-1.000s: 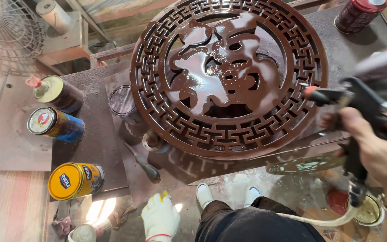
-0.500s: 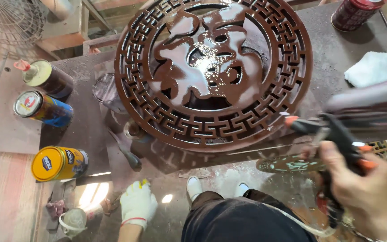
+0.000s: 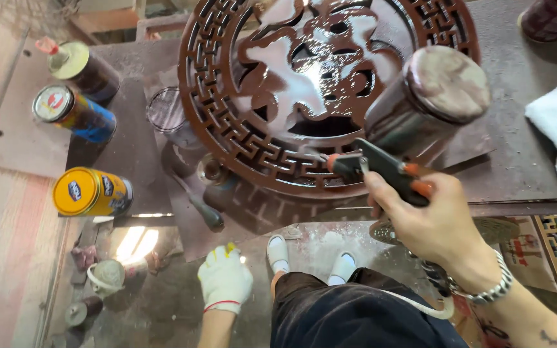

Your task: Spray painting a large circular wooden decorative piece with a dark finish using a pneumatic spray gun.

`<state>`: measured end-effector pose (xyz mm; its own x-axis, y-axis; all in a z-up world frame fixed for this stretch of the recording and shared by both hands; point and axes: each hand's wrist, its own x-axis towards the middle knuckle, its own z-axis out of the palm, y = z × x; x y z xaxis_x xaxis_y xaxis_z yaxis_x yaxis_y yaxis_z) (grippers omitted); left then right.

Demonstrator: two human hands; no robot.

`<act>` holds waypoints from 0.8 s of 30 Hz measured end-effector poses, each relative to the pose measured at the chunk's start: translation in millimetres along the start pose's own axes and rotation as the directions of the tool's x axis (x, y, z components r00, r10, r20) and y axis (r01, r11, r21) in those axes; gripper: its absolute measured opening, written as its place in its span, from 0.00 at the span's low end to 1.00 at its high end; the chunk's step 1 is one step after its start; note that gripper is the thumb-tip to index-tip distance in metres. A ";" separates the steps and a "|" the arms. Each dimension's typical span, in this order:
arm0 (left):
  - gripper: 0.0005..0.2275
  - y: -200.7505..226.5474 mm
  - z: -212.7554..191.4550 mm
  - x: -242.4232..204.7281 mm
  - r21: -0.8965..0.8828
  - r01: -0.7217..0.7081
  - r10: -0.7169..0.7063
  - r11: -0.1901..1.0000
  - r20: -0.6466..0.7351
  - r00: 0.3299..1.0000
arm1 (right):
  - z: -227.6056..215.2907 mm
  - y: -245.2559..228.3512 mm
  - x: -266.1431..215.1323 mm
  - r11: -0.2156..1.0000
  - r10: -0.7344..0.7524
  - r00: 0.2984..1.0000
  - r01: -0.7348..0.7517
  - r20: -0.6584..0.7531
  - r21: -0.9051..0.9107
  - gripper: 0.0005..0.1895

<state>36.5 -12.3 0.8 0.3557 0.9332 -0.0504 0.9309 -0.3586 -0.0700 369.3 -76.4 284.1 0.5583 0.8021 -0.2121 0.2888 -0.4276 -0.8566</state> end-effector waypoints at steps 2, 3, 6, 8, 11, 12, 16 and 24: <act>0.16 9.5 -4.0 -6.3 -0.022 0.001 -0.002 1.000 -0.023 1.000 | 8.1 -11.3 3.7 1.000 0.028 1.000 -0.028 0.010 -0.003 0.17; 0.16 12.9 -2.6 -7.6 -0.011 -0.013 0.013 1.000 -0.015 1.000 | 11.7 -16.6 5.0 0.999 0.053 0.998 -0.052 0.027 -0.012 0.16; 0.16 20.7 -3.5 -9.2 -0.024 -0.048 0.048 0.999 0.009 0.999 | 14.5 -16.5 6.6 0.997 0.045 0.999 -0.043 0.028 -0.067 0.14; 0.15 18.9 -8.6 -17.7 -0.044 -0.078 0.079 0.996 0.023 0.997 | 14.2 -10.3 -0.3 0.994 0.016 1.000 -0.015 0.007 -0.107 0.13; 0.16 17.9 -11.7 -8.5 -0.065 -0.169 0.172 0.983 0.031 0.985 | 10.9 -8.4 -5.2 0.979 0.076 0.992 -0.094 -0.101 -0.183 0.16; 0.18 17.2 -8.0 -6.2 -0.065 -0.195 0.199 0.979 0.067 0.978 | 11.8 -9.7 -7.4 0.982 0.072 0.990 -0.093 -0.124 -0.167 0.19; 0.19 14.5 -8.8 -7.5 -0.091 -0.264 0.276 0.960 0.173 0.945 | 26.1 -19.9 -14.7 0.985 0.047 0.989 -0.069 -0.142 -0.157 0.13; 0.19 11.8 -12.0 -5.8 -0.109 -0.369 0.381 0.923 0.141 0.914 | 53.4 -42.3 -19.3 0.998 0.052 0.994 -0.056 -0.096 -0.036 0.11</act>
<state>46.4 -21.7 12.2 0.6683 0.7128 -0.2128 0.7373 -0.6726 0.0629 304.7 -51.5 299.3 0.6449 0.7348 -0.2102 0.2847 -0.4862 -0.8261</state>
